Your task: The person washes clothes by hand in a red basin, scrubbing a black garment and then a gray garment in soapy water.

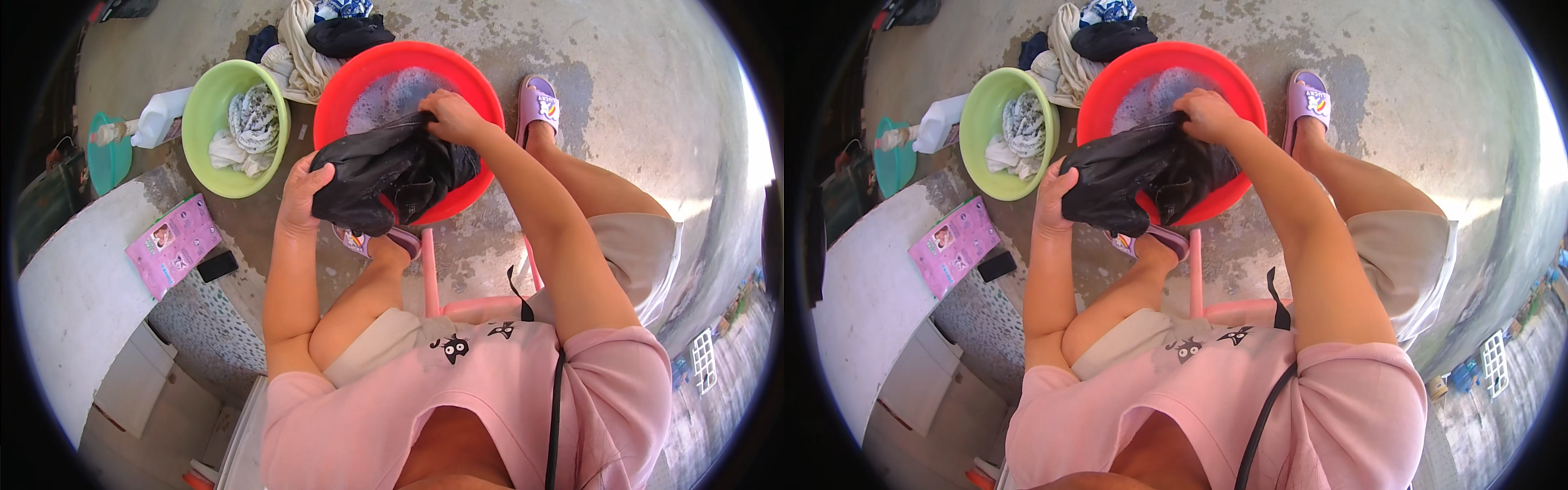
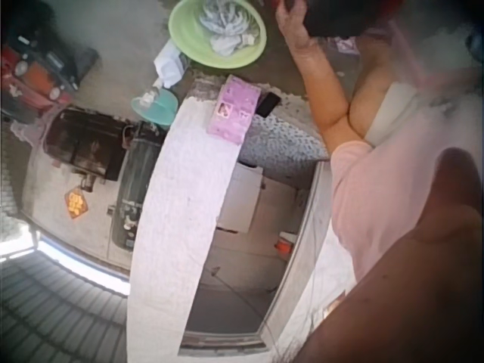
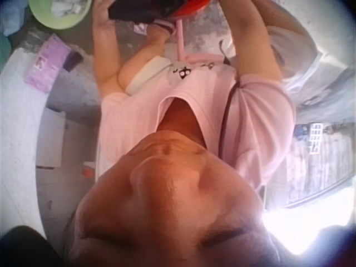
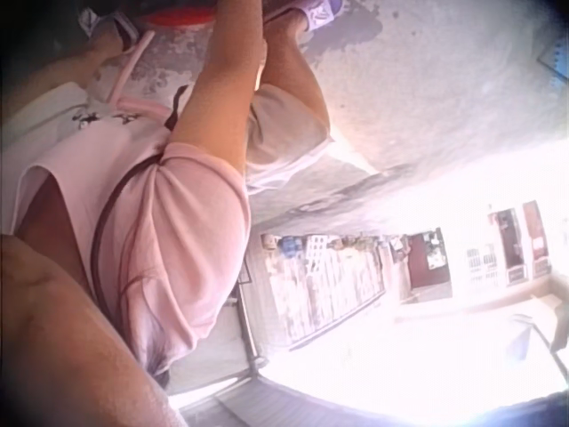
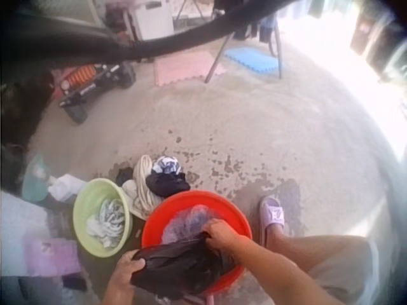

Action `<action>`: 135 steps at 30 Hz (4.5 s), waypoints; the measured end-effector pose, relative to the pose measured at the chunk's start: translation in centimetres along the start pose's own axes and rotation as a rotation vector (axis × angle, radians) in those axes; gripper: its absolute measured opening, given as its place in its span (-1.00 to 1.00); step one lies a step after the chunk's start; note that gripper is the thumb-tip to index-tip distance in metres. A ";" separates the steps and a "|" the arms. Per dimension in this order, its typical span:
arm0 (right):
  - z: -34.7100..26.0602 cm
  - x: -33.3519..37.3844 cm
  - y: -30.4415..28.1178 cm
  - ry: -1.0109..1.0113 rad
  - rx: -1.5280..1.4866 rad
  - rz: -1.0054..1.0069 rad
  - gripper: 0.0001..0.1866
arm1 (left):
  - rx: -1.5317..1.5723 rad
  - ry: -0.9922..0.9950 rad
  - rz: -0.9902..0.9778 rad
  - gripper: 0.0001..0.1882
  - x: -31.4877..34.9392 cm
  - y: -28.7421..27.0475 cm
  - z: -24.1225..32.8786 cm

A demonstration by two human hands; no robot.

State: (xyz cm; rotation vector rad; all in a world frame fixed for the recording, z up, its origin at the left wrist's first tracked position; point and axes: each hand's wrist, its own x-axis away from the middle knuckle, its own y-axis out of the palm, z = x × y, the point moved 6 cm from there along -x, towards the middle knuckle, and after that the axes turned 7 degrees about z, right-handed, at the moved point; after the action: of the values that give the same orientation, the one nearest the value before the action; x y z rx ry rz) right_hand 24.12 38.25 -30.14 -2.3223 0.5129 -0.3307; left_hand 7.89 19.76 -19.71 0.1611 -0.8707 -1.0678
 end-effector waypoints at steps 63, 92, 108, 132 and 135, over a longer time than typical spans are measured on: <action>-3.8 8.4 -8.3 0.650 -0.482 0.467 -0.49 | 0.190 0.045 0.036 -0.71 1.0 -6.9 -5.3; -6.7 9.1 -7.1 0.589 -0.753 -0.139 -0.74 | -0.064 -0.173 -0.403 -0.81 0.4 -1.5 -6.4; 2.3 -7.4 6.9 0.413 0.194 0.454 -0.28 | -0.611 0.297 0.942 -0.47 -12.6 -11.8 -14.6; 4.2 -7.3 8.9 0.262 -0.336 0.246 -0.64 | 0.445 0.242 1.129 -0.76 -15.2 -10.5 -19.0; -1.0 -5.5 6.8 0.195 -0.489 0.106 -0.65 | 0.518 0.142 1.140 -0.81 -16.1 -9.1 -17.3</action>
State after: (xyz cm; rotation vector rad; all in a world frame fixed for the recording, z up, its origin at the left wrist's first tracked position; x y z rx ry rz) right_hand 17.08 35.63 -34.71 -2.7313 0.8923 -0.4203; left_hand 10.37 23.49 -44.63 0.1345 -0.8961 0.2373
